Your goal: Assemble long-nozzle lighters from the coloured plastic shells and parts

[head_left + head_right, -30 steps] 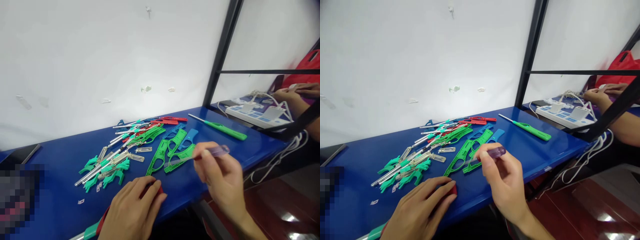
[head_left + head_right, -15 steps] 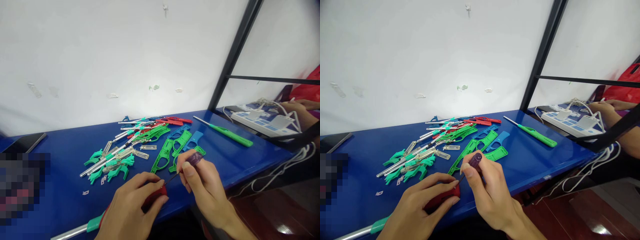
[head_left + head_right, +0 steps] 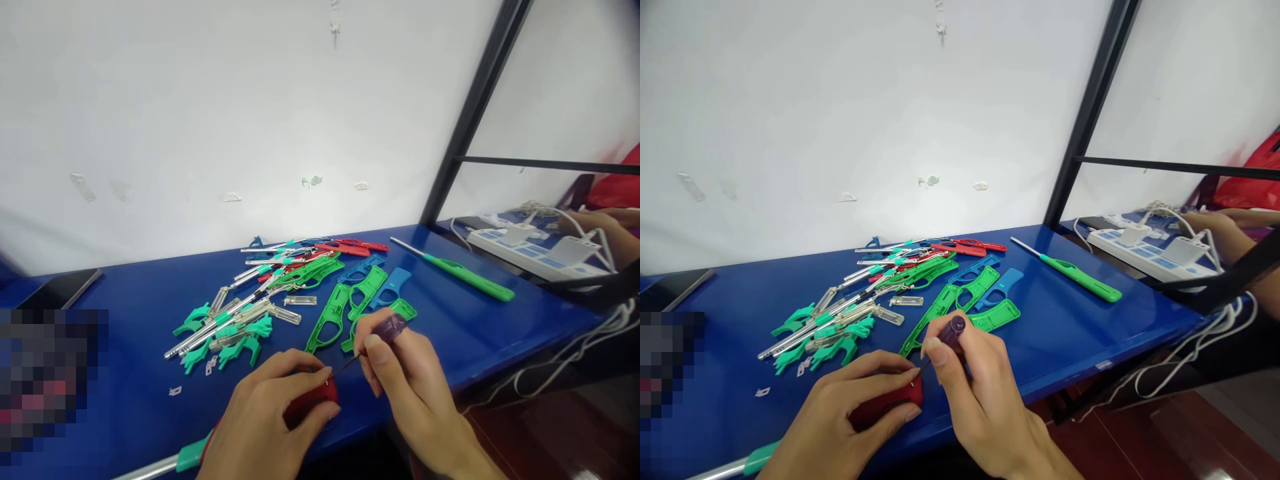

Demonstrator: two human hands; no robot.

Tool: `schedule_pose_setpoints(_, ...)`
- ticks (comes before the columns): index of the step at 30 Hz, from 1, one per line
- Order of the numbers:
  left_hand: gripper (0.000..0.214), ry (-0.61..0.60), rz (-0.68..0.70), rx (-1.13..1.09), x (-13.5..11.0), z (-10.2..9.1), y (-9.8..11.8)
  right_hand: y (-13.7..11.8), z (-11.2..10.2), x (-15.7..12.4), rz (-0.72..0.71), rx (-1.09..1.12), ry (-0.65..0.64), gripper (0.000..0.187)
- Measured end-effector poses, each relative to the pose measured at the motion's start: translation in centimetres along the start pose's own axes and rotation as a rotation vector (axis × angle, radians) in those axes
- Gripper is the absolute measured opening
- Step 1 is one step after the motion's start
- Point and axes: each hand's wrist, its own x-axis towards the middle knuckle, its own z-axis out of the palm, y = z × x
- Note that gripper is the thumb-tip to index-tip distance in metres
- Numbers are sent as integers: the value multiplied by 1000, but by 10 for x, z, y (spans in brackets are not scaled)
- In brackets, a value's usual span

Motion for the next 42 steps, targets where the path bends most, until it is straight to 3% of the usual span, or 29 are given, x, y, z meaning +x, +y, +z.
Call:
schedule_pose_setpoints(7,26,17,18,19,0,1,-1,-9,-1,6,-68,-58,-32,24)
schedule_pose_setpoints(13,24,23,34,-21,-1,1,-3,-20,4,22,-106,-86,-76,7)
schedule_pose_setpoints(17,20,21,48,-54,-3,2,-3,-15,11,25,-247,-70,8,39)
schedule_pose_setpoints(19,21,21,47,-61,-3,2,-4,-13,12,25,-306,-68,-3,37)
schedule_pose_setpoints(26,19,36,48,-41,-2,2,-1,-17,9,24,-265,157,18,31)
schedule_pose_setpoints(29,18,36,36,-40,-2,1,1,-17,10,26,-238,145,49,30)
schedule_pose_setpoints(33,18,57,33,-37,-1,2,0,-19,9,31,-261,203,-29,26)
schedule_pose_setpoints(38,22,48,32,-65,-2,3,-1,-21,9,34,-298,153,64,22)
schedule_pose_setpoints(42,18,54,33,-37,-2,2,0,-20,8,35,-273,217,-105,31)
